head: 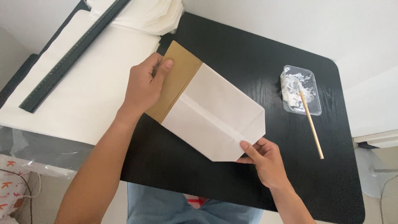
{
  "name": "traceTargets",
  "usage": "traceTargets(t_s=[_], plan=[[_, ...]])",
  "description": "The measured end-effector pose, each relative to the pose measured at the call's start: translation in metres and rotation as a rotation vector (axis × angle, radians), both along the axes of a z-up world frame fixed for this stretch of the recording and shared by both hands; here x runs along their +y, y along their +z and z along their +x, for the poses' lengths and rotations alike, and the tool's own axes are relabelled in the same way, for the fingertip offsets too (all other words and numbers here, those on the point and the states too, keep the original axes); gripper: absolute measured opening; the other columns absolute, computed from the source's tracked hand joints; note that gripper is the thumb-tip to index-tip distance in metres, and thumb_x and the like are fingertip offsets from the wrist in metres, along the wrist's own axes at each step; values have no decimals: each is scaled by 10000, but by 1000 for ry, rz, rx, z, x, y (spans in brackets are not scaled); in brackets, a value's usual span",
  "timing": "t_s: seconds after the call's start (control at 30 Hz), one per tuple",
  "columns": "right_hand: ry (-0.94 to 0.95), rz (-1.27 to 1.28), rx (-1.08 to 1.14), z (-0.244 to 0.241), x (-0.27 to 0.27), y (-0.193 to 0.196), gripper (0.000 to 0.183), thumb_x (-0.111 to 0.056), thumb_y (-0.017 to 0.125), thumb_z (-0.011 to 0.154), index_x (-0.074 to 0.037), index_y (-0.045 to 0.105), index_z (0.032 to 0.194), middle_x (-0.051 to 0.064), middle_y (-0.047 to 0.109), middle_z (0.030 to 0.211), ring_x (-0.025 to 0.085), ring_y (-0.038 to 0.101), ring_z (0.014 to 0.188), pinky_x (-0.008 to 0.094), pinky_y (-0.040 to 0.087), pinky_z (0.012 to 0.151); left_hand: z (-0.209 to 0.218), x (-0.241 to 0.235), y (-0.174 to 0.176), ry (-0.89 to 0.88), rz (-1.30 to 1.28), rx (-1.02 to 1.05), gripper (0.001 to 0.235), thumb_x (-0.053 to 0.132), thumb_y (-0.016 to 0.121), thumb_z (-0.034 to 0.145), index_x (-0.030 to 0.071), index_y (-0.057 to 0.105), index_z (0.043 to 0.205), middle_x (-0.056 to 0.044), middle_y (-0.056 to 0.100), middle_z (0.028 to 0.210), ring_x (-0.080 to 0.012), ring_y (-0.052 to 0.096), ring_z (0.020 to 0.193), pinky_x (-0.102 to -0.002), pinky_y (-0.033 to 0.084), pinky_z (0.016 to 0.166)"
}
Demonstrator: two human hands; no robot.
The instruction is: The person folds a white sheet of paper over a brown cardboard template on a black table. They smooth the paper with their hands and then use a wooden stick to apply a white substance from a container onto the paper.
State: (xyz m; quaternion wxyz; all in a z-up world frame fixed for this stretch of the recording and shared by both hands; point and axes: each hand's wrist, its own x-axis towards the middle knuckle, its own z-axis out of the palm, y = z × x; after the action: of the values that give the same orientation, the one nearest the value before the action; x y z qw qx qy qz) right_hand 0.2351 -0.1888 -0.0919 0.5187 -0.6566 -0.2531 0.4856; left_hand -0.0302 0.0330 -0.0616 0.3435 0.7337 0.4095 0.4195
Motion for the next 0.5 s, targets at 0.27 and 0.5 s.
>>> traceTargets(t_s=[0.27, 0.5], plan=[[101, 2, -39, -7, -7, -7, 355, -125, 730, 804, 88, 753, 1088, 224, 814, 1065, 348, 789, 976, 501, 705, 789, -7, 5, -4, 89, 178, 98, 440, 399, 453, 1132, 87, 483, 822, 33, 312, 589, -108, 268, 539, -297, 233, 514], [-30, 65, -16, 38, -32, -51, 235, -26, 719, 837, 106, 725, 1031, 254, 787, 1050, 323, 748, 855, 470, 650, 718, -42, 28, -6, 301, 165, 65, 528, 489, 517, 1136, 134, 366, 776, 58, 280, 666, -112, 265, 672, -338, 255, 609]])
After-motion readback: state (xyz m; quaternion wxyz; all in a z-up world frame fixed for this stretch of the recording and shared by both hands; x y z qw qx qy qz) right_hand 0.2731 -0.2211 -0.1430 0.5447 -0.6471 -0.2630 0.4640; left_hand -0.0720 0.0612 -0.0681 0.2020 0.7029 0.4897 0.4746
